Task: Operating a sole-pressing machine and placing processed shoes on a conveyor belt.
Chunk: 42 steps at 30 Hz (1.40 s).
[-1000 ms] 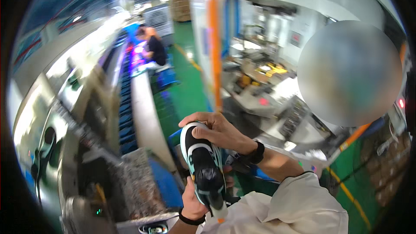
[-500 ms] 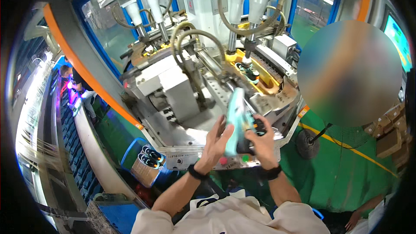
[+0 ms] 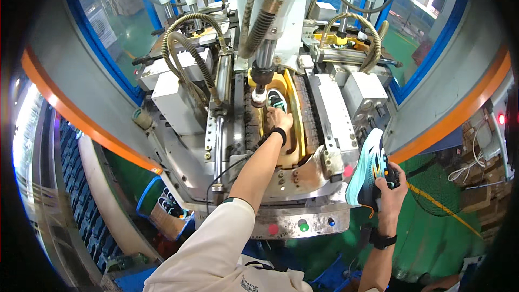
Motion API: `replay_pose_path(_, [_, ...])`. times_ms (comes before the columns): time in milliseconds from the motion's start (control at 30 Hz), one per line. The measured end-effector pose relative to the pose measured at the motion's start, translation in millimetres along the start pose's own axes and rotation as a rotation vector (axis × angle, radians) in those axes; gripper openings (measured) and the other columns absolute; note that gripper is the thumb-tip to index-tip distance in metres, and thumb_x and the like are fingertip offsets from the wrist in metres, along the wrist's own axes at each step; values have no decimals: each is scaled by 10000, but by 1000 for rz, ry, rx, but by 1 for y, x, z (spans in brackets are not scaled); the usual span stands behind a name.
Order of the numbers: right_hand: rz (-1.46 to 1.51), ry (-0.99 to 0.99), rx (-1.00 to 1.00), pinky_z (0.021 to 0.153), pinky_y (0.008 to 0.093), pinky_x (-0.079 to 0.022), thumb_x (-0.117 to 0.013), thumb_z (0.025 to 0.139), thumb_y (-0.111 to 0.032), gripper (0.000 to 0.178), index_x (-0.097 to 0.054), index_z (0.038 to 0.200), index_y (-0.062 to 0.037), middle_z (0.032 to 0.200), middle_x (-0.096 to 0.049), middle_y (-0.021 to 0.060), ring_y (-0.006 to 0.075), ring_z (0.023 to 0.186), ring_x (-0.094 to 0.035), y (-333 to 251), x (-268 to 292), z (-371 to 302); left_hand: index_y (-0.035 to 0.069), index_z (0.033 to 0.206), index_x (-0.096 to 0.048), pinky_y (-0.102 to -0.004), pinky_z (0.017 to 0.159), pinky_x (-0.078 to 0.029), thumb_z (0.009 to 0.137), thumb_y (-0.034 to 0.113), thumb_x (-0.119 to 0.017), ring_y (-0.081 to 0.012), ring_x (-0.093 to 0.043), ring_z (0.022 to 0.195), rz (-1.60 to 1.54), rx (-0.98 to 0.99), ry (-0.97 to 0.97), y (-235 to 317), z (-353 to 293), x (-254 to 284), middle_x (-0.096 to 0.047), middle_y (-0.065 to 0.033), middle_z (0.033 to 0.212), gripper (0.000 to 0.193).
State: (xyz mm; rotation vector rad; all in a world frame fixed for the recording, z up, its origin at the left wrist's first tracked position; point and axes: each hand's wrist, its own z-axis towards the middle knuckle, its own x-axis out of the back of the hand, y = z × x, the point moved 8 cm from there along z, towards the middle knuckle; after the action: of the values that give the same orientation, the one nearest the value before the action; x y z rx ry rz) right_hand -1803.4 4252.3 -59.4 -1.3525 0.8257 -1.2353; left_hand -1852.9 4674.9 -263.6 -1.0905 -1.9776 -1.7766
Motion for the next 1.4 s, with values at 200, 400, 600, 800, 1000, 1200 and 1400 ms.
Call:
replay_pose_path(200, [-224, -262, 143, 687, 277, -497, -724, 683, -72, 424, -607, 1075, 41, 891, -646, 93, 150, 775, -606, -29, -102, 100, -81, 1052, -636, -412, 842, -527, 752, 64, -678, -330, -663, 996, -331, 41, -118, -14, 1, 74, -683, -216, 1022, 335])
replay_pose_path(400, [-654, -697, 131, 638, 360, -527, -782, 646, -196, 432, -643, 944, 85, 788, -674, 167, 220, 718, -665, -60, -311, 128, -45, 1051, -643, -311, 695, -535, 880, 119, -698, -148, -660, 833, -1038, 133, -622, -41, -152, 209, -674, -60, 910, 243])
replay_pose_path(600, [-924, -513, 324, 857, 458, -536, -683, 732, -191, 327, -662, 989, 10, 1020, -690, 233, 390, 955, -673, 13, -447, 100, -6, 1250, -554, -253, 786, -496, 829, 124, -738, -99, -595, 874, -583, 197, -424, -130, -288, 362, -636, -41, 1028, 478])
replay_pose_path(800, [-947, -274, 403, 812, 484, -553, -623, 820, -198, 585, -397, 1301, 47, 926, -668, 271, 383, 891, -692, 56, -483, 75, -88, 1242, -535, -271, 841, -513, 763, -102, -616, -141, -654, 944, -894, 446, 109, -199, -382, 406, -669, -83, 1106, 485])
replay_pose_path(1000, [-558, -847, 571, 714, 494, -498, -576, 884, -116, 315, -582, 1189, -38, 911, -659, 230, 418, 844, -642, -26, -392, -117, -8, 1164, -619, -379, 980, -410, 824, 26, -671, -289, -532, 1139, -410, 464, 415, -277, -475, 396, -591, -178, 1188, 346])
replay_pose_path(1200, [-570, -1112, 846, 818, 449, -479, -617, 837, -97, 144, -610, 979, -74, 979, -601, 135, 351, 959, -578, 84, -340, -308, -101, 1221, -537, -273, 898, -503, 884, 10, -639, -145, -628, 993, -1325, 560, 511, -301, -503, 354, -644, -105, 1124, 369])
replay_pose_path(1400, [-333, -1212, 1080, 813, 429, -480, -579, 833, -107, 125, -608, 948, -68, 999, -598, 140, 344, 965, -579, 174, -360, -335, -48, 1029, -637, -229, 602, -430, 877, 114, -688, -84, -574, 708, -1307, 719, 705, -338, -590, 335, -646, -32, 849, 228])
